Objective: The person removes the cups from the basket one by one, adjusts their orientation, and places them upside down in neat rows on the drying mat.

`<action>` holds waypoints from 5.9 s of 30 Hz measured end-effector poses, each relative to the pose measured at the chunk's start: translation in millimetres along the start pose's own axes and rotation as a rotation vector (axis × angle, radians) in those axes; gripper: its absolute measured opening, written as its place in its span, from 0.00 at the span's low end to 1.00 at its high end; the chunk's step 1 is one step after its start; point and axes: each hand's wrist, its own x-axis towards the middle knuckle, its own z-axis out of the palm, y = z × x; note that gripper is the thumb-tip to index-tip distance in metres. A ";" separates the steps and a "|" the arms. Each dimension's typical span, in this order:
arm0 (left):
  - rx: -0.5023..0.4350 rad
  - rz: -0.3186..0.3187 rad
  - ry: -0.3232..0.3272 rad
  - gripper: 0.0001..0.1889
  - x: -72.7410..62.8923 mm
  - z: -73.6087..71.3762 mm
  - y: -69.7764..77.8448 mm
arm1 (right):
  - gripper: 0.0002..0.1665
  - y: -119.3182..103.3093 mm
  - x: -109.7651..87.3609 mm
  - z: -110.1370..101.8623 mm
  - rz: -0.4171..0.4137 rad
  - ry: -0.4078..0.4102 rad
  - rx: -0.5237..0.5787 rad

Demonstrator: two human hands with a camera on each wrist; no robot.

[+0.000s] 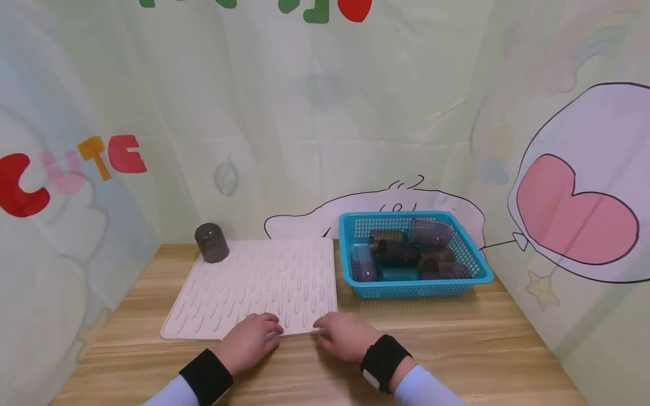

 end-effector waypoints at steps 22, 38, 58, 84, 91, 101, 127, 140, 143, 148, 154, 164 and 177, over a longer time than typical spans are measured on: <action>0.071 0.021 -0.001 0.07 3.7 3.5 -0.2 | 0.16 27.8 -27.5 -82.1 0.041 0.236 -0.032; 0.096 0.038 0.033 0.07 0.9 5.8 -1.0 | 0.20 110.6 -52.9 -146.8 0.290 0.302 -0.105; 0.097 0.075 0.048 0.06 -0.8 6.1 -1.3 | 0.37 185.2 -55.2 -166.1 0.504 0.196 -0.201; 0.073 0.097 0.092 0.05 -1.9 5.7 -2.5 | 0.48 224.7 -46.1 -161.2 0.569 0.064 -0.215; 0.078 0.104 0.106 0.05 -2.8 9.2 -2.9 | 0.45 225.7 -41.2 -159.6 0.560 0.043 -0.225; 0.080 0.108 0.117 0.04 -1.9 10.6 -4.1 | 0.40 226.7 -40.3 -155.6 0.543 0.069 -0.293; 0.063 0.096 0.100 0.04 -0.7 6.2 -2.9 | 0.39 210.6 -42.5 -163.1 0.531 0.081 -0.304; 0.052 0.085 0.107 0.04 -1.5 6.7 -3.0 | 0.43 199.1 -44.5 -169.6 0.485 0.102 -0.255; 0.048 0.081 0.111 0.04 -2.0 6.4 -2.9 | 0.44 185.7 -44.8 -173.3 0.463 0.109 -0.255; 0.046 0.075 0.121 0.04 -2.1 7.8 -3.5 | 0.46 171.2 -42.8 -176.3 0.430 0.115 -0.253; 0.045 0.053 0.103 0.06 -0.1 8.7 -2.1 | 0.47 163.4 -42.9 -173.8 0.416 0.135 -0.248; 0.039 0.055 0.090 0.06 0.3 7.3 -1.8 | 0.44 145.7 -40.7 -161.2 0.325 0.213 -0.176; 0.042 0.050 0.070 0.07 0.1 7.9 -2.4 | 0.42 111.0 -24.8 -152.7 0.272 0.227 -0.106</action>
